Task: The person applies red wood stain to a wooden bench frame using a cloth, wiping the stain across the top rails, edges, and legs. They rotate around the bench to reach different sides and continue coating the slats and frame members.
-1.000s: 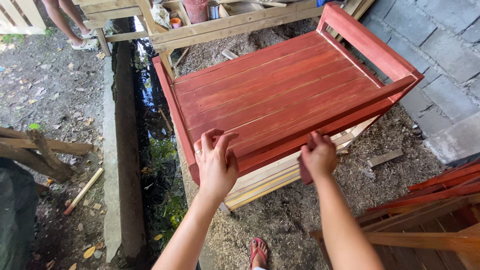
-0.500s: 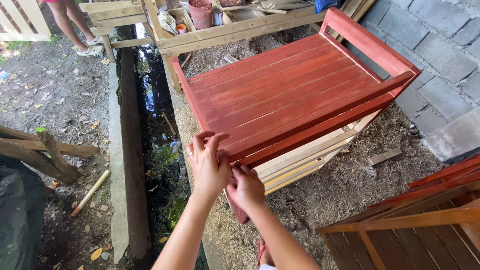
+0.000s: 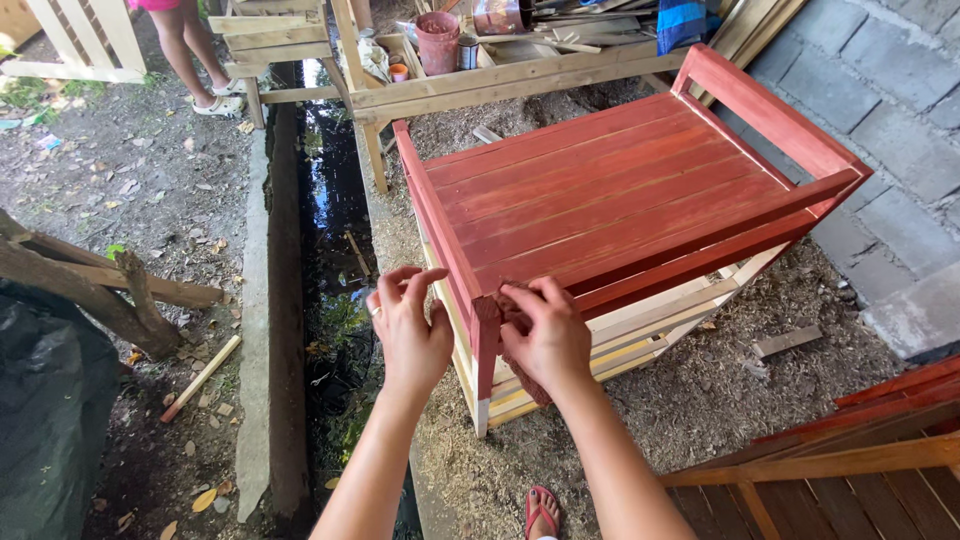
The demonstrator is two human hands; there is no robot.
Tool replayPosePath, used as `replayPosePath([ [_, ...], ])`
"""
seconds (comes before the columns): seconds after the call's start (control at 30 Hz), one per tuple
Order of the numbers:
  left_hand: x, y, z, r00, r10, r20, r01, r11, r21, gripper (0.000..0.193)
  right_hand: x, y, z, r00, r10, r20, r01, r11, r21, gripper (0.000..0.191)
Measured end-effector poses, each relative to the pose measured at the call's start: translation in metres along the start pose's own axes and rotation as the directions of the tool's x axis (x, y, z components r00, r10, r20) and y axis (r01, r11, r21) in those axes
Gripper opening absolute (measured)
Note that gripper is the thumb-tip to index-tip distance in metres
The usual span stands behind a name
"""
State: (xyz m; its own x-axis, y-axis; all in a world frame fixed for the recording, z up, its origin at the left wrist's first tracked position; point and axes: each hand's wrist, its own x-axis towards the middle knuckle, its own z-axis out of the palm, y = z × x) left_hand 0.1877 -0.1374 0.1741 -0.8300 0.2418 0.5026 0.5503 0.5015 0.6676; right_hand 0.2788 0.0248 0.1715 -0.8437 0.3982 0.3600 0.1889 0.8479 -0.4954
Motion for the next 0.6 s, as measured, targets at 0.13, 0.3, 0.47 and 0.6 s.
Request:
replayPosePath([
  [0.13, -0.003, 0.006, 0.005, 1.000, 0.003, 0.015, -0.002, 0.999, -0.037, 0.046, 0.007, -0.005, 0.008, 0.998, 0.014, 0.061, -0.009, 0.996, -0.092, 0.059],
  [0.3, -0.003, 0.013, 0.016, 1.000, 0.012, 0.011, -0.012, 0.998, -0.062, 0.044, 0.008, -0.008, 0.006, 0.987, 0.050, 0.153, -0.024, 0.985, -0.169, 0.062],
  [0.47, -0.005, 0.021, 0.023, 0.998, -0.032, 0.049, 0.037, 0.994, -0.099, 0.048, -0.009, -0.008, -0.006, 0.985, 0.008, 0.174, 0.020, 0.987, -0.160, 0.061],
  [0.6, -0.002, 0.022, 0.022, 0.999, -0.019, 0.031, 0.023, 0.994, -0.104, 0.048, -0.011, 0.006, -0.017, 0.991, 0.057, 0.124, -0.042, 0.992, -0.120, 0.052],
])
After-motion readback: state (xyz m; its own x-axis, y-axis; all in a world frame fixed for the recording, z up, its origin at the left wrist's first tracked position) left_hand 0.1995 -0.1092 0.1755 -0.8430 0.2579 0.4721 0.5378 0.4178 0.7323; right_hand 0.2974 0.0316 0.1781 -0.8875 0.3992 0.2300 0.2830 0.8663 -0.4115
